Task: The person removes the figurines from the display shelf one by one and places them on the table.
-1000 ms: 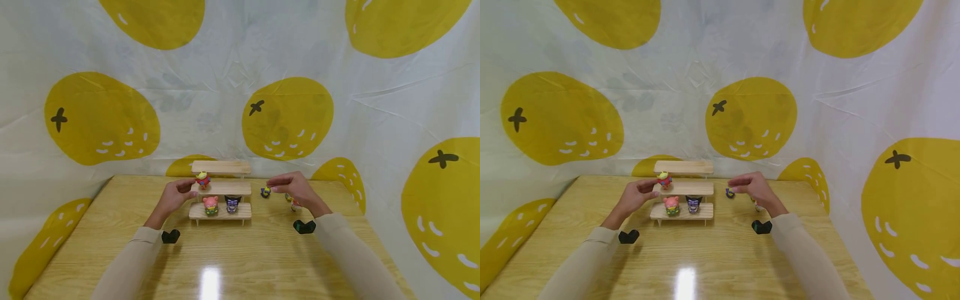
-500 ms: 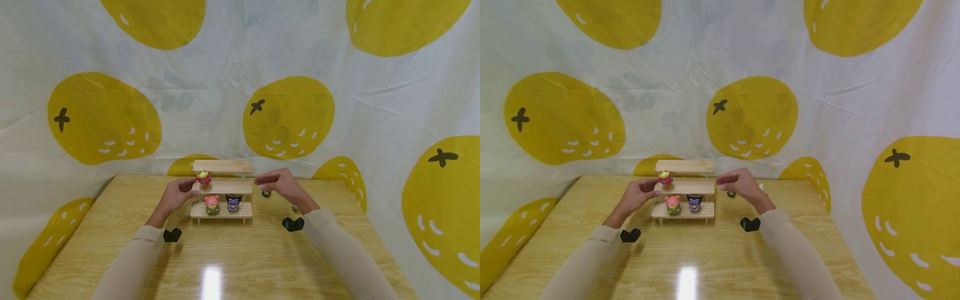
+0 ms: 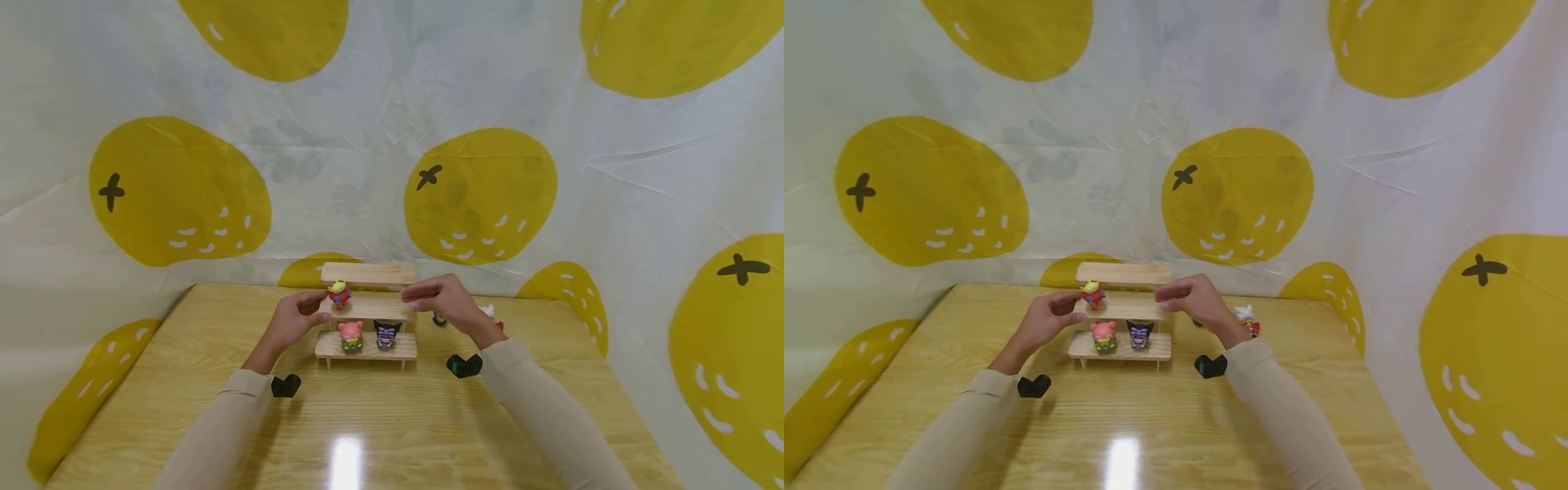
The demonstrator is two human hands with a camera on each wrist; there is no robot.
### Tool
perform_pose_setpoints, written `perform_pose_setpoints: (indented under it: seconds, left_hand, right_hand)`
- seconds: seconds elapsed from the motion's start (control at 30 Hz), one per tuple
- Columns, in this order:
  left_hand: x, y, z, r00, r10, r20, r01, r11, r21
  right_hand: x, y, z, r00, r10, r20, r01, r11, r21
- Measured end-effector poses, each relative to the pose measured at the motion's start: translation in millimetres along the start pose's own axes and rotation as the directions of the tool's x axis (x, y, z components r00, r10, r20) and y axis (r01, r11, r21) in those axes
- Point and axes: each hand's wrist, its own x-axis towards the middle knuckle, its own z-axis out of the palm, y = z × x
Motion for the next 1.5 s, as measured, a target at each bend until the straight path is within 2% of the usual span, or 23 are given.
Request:
perform_pose_setpoints:
  seconds: [0.23,0.57,1.17,1.5]
  left_hand:
    - [-0.3,2.7,1.5,1.0,0.009,-0.013,-0.009,1.0,0.029]
    - [0.5,1.1,1.3,1.0,0.001,-0.016,-0.001,1.0,0.004]
    - [-0.7,2.8,1.4,1.0,0.007,-0.008,-0.007,1.0,0.012]
    - [-0.7,5.9,2.2,1.0,0.0,-0.009,0.0,1.0,0.016]
  right_hand:
    - [8.8,-3.6,8.1,1.0,0.006,0.005,-0.006,1.0,0.013]
    - [21.6,-8.9,22.6,1.0,-0.012,0.002,0.012,1.0,0.028]
    - [44.6,-20.8,49.9,1.0,0.021,0.001,-0.021,0.997,0.07]
    - [55.6,-22.9,62.7,0.999,0.03,-0.019,-0.03,1.0,0.01]
